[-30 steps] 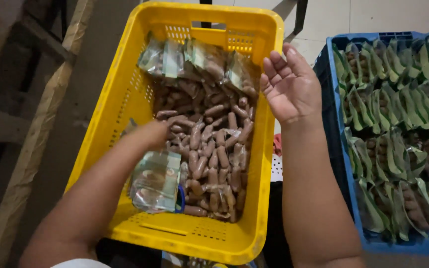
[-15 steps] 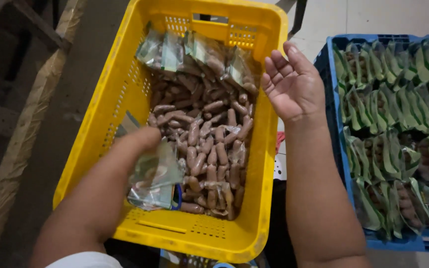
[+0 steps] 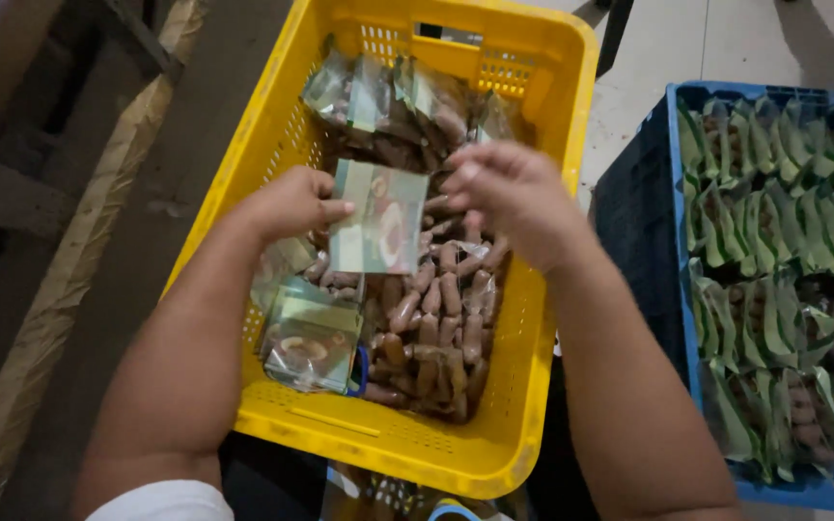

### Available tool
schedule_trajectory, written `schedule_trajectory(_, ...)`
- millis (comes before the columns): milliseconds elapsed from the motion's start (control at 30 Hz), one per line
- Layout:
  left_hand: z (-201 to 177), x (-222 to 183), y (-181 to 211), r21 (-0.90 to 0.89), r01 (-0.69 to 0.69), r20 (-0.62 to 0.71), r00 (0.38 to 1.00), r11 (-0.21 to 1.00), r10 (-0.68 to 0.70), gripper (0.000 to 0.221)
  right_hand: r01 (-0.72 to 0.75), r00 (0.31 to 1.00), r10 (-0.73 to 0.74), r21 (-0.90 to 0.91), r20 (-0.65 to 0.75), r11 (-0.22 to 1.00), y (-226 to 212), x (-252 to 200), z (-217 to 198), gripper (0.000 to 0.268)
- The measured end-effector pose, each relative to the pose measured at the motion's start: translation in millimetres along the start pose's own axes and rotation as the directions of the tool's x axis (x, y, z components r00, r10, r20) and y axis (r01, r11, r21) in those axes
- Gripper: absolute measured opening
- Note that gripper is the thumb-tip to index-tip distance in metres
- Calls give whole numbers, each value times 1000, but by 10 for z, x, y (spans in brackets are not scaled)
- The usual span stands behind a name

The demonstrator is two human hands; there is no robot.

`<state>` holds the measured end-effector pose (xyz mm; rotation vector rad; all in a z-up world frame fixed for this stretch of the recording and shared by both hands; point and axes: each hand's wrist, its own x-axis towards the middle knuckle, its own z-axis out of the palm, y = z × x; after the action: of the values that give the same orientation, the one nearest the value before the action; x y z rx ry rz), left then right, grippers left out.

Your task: The person sorts brown tamarind pods from a yellow crate into clear plastic bags, arranging the pods inside the bags and setting the filled bags aside on a table.

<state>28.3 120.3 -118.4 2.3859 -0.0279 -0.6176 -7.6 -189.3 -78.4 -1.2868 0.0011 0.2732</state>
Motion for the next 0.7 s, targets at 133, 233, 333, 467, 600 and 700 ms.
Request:
schedule_trajectory(133,119,-331,474,-391,-103,-71,994,915,81,21,-145,981,166,-190,100,971,4,-84,263,48)
schedule_trajectory(233,247,-497,793,-538,-136,-72,991,832,116,26,-148,976,182,-249,122,957,-59,-151,364,49)
schedule_trajectory(333,304,-489,802,-644,-144,-35,987,751,158,37,-96,988,126,-282,89,955,-28,-113,344,31)
schedule_trajectory(467,249,-516,831,-621,-291,-102,951,728,292,39,-56,997,34,-315,-73,948,48,-22,295,15)
schedule_trajectory(600,299,-467,787,-593,-351,-166,934,725,317,26,-64,991,18,-352,-133,934,43,-32,195,12)
schedule_trajectory(700,382,-399,759,-587,-368,-189,928,721,320,24,-23,989,-39,-415,-141,910,93,-32,273,17)
